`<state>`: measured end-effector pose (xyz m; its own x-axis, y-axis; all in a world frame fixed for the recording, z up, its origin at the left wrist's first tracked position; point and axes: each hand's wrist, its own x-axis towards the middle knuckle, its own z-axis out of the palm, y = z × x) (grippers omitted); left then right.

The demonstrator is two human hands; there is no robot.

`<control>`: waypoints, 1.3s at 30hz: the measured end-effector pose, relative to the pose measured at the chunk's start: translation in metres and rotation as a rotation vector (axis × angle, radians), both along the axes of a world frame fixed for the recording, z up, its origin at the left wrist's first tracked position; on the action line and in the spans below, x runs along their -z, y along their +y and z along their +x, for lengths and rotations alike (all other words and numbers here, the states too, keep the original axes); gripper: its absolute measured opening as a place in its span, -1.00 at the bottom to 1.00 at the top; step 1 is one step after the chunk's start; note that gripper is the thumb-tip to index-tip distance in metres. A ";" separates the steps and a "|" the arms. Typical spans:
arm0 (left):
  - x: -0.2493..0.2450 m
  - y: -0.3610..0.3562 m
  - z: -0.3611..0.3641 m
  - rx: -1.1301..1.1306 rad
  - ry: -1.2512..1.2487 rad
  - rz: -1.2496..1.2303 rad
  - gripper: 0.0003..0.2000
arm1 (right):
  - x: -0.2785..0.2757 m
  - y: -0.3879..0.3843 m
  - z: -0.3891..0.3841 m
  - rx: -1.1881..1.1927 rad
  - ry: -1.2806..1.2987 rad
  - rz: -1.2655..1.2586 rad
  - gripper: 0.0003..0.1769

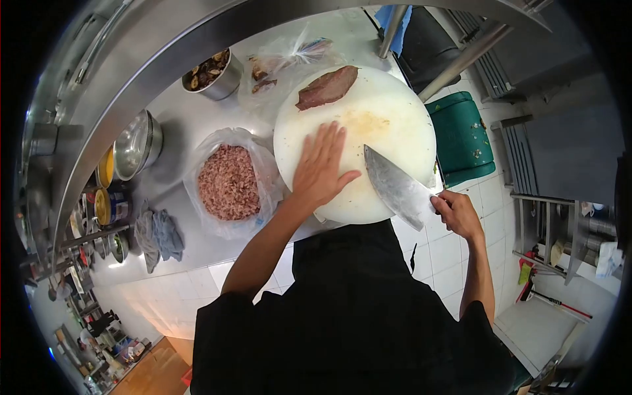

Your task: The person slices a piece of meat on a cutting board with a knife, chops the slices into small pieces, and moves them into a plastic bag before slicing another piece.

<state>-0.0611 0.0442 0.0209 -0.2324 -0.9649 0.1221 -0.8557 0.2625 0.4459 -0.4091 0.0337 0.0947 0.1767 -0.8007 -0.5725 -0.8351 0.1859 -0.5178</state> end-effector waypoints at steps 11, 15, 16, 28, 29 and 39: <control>-0.001 -0.015 0.017 -0.177 0.717 -0.157 -0.34 | 0.034 0.019 0.039 -0.081 -0.034 -0.331 -0.59; 0.010 -0.005 -0.012 -0.233 0.418 -0.061 -0.13 | 0.027 0.035 0.084 -0.159 0.014 -0.402 -0.62; 0.009 -0.002 -0.015 -0.264 0.358 -0.062 -0.14 | 0.028 0.037 0.093 -0.181 0.001 -0.394 -0.63; 0.014 0.060 0.147 -0.779 -0.009 -0.175 -0.29 | 0.009 0.014 0.229 -0.627 -0.186 -0.355 -0.67; 0.016 0.066 0.163 -0.821 -0.138 -0.187 -0.35 | 0.002 0.010 0.232 -0.668 -0.179 -0.364 -0.67; -0.009 0.008 0.092 -0.219 0.127 -0.231 -0.77 | -0.012 -0.029 0.080 -0.256 -0.099 -0.350 -0.60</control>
